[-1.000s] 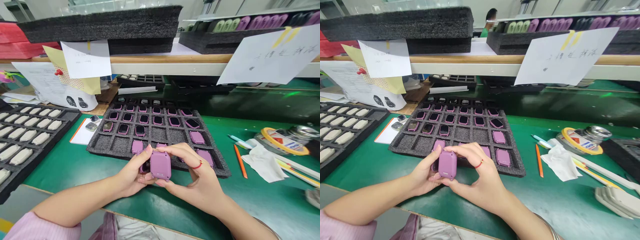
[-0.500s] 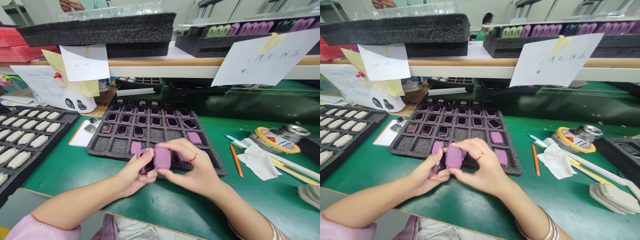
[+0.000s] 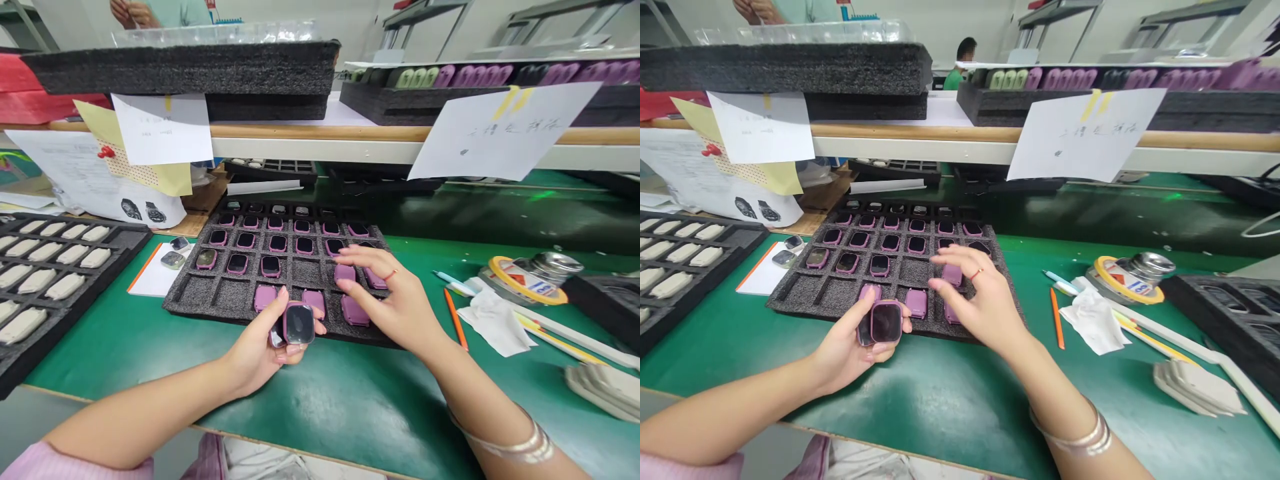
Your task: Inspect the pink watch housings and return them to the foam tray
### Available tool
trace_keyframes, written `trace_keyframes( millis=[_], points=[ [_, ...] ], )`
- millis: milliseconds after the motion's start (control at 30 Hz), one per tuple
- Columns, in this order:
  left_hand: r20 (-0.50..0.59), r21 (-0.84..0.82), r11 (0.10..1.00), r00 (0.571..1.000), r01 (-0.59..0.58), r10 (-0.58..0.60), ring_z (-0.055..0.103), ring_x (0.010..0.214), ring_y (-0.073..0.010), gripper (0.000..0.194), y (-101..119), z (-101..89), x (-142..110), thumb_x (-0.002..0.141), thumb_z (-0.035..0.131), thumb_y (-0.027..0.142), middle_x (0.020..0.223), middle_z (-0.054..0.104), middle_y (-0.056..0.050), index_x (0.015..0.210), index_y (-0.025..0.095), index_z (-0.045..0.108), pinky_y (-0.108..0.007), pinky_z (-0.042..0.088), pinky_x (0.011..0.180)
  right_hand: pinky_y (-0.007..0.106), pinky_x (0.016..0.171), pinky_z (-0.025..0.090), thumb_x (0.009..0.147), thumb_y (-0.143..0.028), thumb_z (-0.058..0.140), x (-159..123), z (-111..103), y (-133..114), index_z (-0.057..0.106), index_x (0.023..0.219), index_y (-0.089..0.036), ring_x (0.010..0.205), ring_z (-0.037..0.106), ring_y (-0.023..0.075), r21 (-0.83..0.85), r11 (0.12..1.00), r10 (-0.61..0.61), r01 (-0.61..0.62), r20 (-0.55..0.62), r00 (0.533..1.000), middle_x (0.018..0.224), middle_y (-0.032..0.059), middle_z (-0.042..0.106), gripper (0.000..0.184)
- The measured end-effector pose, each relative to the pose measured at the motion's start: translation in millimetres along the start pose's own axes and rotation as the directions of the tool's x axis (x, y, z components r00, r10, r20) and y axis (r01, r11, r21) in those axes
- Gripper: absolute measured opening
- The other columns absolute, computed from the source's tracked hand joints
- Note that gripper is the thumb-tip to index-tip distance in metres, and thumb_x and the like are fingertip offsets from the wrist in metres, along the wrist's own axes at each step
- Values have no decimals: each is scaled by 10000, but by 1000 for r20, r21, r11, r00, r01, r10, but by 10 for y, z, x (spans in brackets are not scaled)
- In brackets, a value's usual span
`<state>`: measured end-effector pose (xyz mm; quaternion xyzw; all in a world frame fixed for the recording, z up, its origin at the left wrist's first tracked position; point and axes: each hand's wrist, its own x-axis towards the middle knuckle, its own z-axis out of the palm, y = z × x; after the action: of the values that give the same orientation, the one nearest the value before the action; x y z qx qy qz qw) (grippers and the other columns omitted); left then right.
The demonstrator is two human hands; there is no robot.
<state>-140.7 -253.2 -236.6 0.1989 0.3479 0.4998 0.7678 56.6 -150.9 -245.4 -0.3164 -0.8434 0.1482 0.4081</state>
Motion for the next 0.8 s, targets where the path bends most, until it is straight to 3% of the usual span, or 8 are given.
trace_keyframes(
  millis=[100,167,300,433,500,600,733,800],
  points=[
    [12,-30,998,999,53,-52,428,428,-20,542,-7,-2,14,709,800,586,765,690,-81,874,71,747,-168,226,413,400,995,552,788,-418,823,-67,30,-356,599,1085,-262,1166,654,246,301,952,-98,58,120,988,1192,76,690,403],
    [4,-36,996,997,78,-78,422,402,-16,557,-12,-7,12,672,826,592,760,689,-74,865,75,750,-172,229,407,365,980,560,740,-359,870,-108,71,-494,544,1086,-265,1172,649,231,375,926,-114,43,169,979,1186,70,684,484],
    [9,-72,994,996,85,-84,406,391,-7,573,-11,-6,-6,604,868,613,742,685,-55,822,104,722,-150,192,378,393,991,537,807,-246,809,-133,115,-581,553,1048,-238,1137,645,229,319,934,-192,161,68,979,1162,90,678,351],
    [108,-92,993,992,77,-67,398,411,-10,524,-15,-3,-11,665,841,598,646,611,-5,786,110,692,-129,192,370,372,918,552,867,-170,710,-117,106,-632,620,920,-211,1091,656,224,307,932,-210,191,30,977,1142,98,675,113],
    [137,-95,993,989,67,-54,401,418,-18,486,-21,-1,-13,708,824,573,611,582,6,810,115,700,-128,186,371,357,884,558,888,-154,680,-104,102,-645,649,858,-214,1028,676,209,330,934,-134,135,-26,991,1067,80,697,74],
    [129,-75,994,989,81,-71,400,413,-14,499,-15,12,-22,714,822,569,696,655,-46,875,104,735,-141,175,372,317,775,578,901,-198,686,-76,90,-606,680,789,-234,880,687,182,457,889,107,-18,-169,980,883,40,708,118],
    [133,-59,993,987,102,-94,389,400,-1,521,20,40,-47,681,844,568,762,700,-82,891,96,777,-155,177,381,248,524,564,865,-339,755,-40,55,-491,695,759,-233,541,620,106,687,710,437,-155,-258,862,797,8,708,161],
    [128,-65,993,988,97,-88,394,405,-3,506,33,48,-56,677,849,564,760,704,-82,880,105,786,-158,181,386,277,586,624,838,-384,784,-32,43,-457,709,792,-232,565,682,125,722,663,519,-201,-249,817,831,17,746,176]
  ],
)
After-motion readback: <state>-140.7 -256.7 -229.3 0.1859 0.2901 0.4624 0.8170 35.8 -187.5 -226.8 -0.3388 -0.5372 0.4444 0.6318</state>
